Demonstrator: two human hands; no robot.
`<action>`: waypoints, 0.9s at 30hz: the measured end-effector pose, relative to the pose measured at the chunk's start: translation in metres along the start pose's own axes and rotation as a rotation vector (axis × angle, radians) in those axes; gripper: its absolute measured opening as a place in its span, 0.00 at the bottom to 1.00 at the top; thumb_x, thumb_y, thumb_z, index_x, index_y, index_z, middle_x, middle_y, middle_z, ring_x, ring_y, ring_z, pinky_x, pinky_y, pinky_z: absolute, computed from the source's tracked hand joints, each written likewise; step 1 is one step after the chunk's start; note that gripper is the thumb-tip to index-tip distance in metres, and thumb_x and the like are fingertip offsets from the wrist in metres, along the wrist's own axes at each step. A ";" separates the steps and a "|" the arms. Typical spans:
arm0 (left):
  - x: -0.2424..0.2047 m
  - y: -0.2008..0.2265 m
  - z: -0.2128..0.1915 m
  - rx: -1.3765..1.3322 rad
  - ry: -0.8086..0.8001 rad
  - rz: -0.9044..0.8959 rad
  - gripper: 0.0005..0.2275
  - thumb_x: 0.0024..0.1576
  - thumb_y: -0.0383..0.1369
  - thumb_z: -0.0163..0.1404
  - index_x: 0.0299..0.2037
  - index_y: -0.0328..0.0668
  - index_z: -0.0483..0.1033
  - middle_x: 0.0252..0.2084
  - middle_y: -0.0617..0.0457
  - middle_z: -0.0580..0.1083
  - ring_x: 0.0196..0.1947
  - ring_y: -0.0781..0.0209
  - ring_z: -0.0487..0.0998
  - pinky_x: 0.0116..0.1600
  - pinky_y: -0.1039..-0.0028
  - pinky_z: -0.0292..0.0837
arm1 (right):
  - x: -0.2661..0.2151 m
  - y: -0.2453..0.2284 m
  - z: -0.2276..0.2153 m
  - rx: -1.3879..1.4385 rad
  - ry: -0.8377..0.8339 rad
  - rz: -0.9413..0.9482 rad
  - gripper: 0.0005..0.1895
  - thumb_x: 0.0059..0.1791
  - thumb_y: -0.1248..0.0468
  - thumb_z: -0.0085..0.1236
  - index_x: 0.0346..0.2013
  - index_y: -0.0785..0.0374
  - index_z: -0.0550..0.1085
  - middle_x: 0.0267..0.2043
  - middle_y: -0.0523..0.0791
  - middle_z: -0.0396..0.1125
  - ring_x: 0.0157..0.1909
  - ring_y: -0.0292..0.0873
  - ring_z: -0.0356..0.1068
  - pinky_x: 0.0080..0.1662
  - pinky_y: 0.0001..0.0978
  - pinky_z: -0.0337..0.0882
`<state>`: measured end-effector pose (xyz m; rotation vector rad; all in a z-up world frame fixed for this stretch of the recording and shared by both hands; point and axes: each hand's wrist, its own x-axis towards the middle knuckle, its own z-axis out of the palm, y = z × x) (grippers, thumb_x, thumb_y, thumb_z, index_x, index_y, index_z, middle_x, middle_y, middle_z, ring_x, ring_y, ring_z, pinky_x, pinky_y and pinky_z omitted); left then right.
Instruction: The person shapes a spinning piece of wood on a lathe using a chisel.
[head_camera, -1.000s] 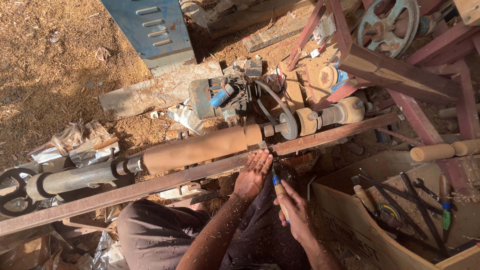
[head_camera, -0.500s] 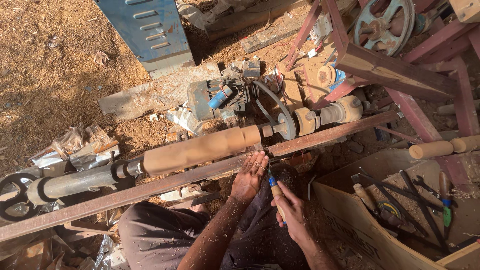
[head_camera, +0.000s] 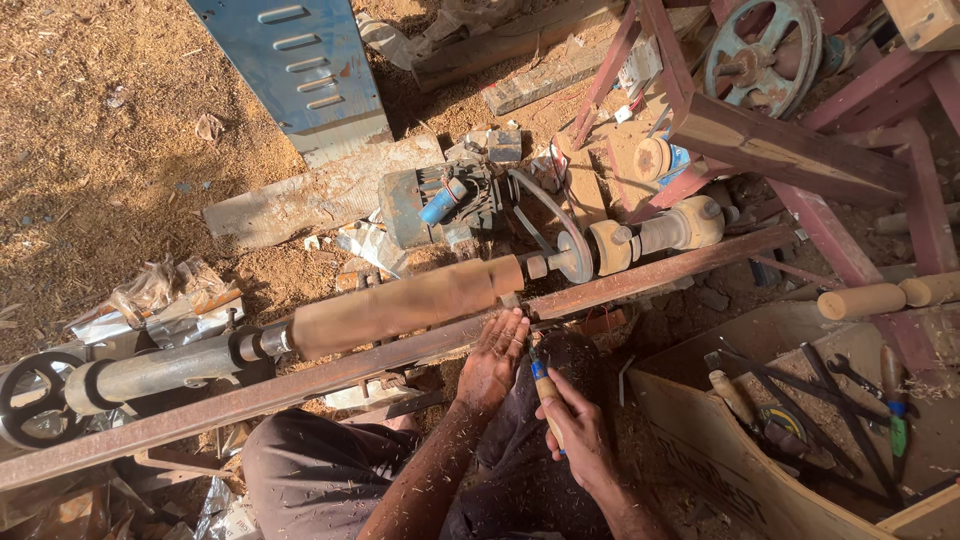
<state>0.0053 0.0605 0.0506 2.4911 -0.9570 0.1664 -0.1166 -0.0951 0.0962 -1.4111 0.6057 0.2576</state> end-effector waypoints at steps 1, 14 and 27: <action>0.000 -0.001 -0.001 -0.008 0.043 0.017 0.33 0.56 0.21 0.44 0.75 0.38 0.53 0.77 0.43 0.56 0.77 0.50 0.54 0.79 0.61 0.49 | 0.001 -0.001 0.001 0.001 -0.001 -0.003 0.32 0.53 0.62 0.51 0.73 0.56 0.61 0.36 0.50 0.72 0.19 0.33 0.62 0.18 0.26 0.63; -0.008 -0.008 -0.002 -0.075 0.022 -0.003 0.31 0.57 0.22 0.45 0.74 0.37 0.55 0.77 0.43 0.55 0.77 0.47 0.54 0.78 0.59 0.49 | -0.006 -0.008 0.011 -0.041 -0.013 0.042 0.32 0.53 0.62 0.50 0.74 0.53 0.59 0.38 0.51 0.73 0.19 0.33 0.62 0.19 0.27 0.64; -0.006 -0.005 -0.013 -0.122 0.117 0.034 0.27 0.60 0.25 0.47 0.72 0.37 0.58 0.75 0.43 0.59 0.76 0.46 0.57 0.78 0.57 0.52 | -0.007 -0.005 0.015 -0.005 -0.023 0.033 0.32 0.53 0.61 0.50 0.74 0.54 0.59 0.39 0.50 0.72 0.19 0.32 0.61 0.19 0.26 0.64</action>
